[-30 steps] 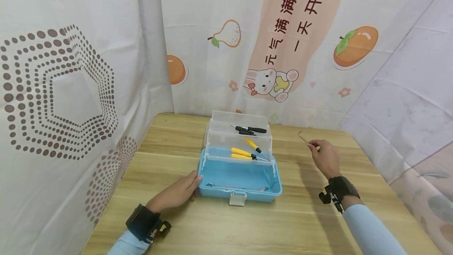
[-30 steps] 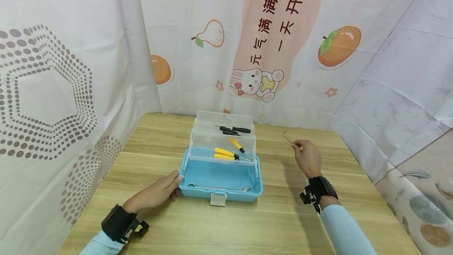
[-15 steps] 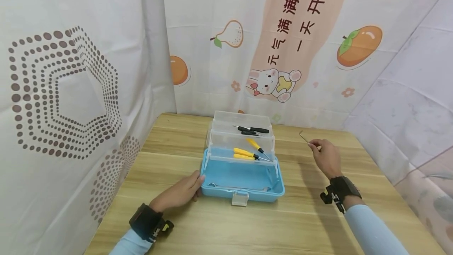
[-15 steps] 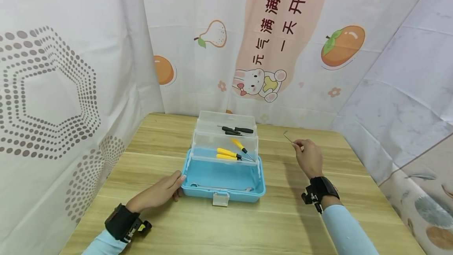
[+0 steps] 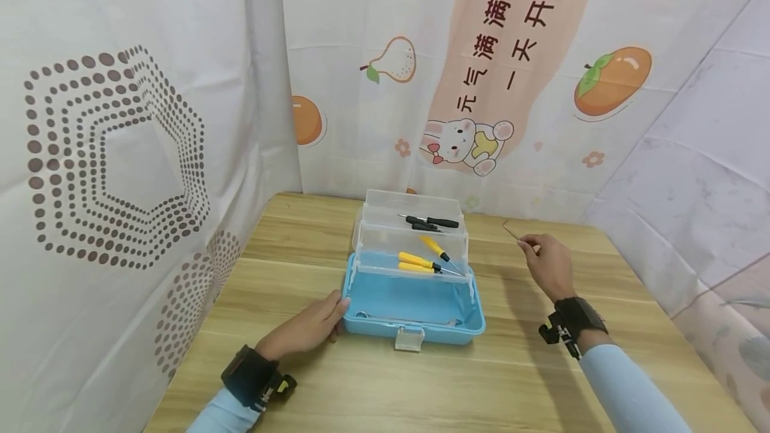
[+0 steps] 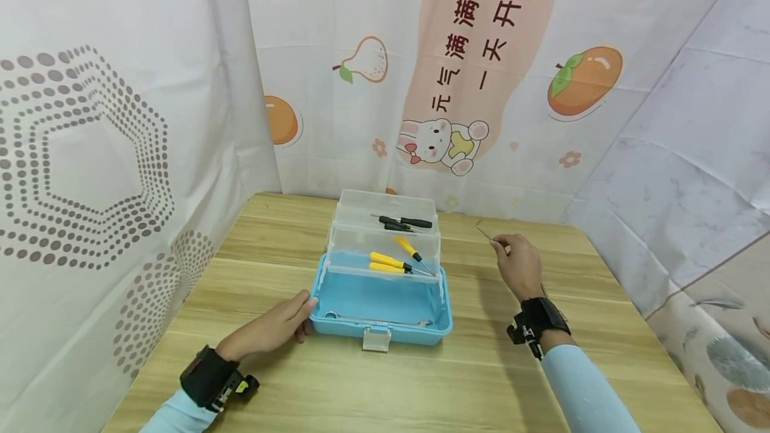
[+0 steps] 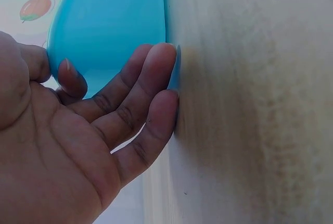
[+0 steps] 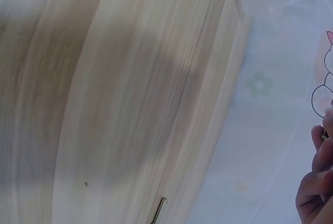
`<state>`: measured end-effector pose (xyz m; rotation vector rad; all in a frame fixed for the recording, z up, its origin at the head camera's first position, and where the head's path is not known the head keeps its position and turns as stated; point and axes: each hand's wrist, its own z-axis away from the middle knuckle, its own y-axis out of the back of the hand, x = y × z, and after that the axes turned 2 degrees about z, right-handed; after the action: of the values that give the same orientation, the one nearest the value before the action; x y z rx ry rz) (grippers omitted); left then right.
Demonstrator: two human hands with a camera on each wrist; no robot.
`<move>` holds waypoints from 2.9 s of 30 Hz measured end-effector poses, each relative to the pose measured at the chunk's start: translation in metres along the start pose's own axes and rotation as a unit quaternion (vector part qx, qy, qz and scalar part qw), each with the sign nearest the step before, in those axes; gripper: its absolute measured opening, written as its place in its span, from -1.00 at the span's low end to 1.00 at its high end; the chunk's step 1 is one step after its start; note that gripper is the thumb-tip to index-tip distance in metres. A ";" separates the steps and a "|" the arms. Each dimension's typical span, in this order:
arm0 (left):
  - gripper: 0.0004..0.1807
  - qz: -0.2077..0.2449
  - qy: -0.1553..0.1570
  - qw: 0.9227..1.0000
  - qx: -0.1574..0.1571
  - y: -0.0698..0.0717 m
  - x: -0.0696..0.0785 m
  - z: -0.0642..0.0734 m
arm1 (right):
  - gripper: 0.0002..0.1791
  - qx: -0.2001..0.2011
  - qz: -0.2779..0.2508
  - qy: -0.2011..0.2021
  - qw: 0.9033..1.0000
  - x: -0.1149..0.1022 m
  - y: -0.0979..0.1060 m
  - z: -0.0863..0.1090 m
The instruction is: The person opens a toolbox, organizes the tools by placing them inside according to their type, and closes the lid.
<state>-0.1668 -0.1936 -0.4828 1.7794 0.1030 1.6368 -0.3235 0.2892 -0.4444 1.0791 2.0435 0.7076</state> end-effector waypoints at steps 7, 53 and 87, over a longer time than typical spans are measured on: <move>-0.50 0.004 0.002 1.000 -0.001 0.001 0.001 0.000 | -0.87 0.001 0.005 0.000 1.000 -0.004 -0.003 -0.004; -0.48 0.009 0.003 1.000 0.003 0.000 0.000 0.000 | -0.88 -0.017 -0.015 0.030 0.999 -0.032 -0.025 -0.023; -0.49 0.011 0.013 1.000 0.000 0.002 0.003 0.002 | -0.90 -0.009 -0.023 0.037 0.999 -0.049 -0.042 -0.043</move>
<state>-0.1653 -0.1942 -0.4792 1.7651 0.0949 1.6756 -0.3573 0.2200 -0.4333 1.0056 2.1147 0.7509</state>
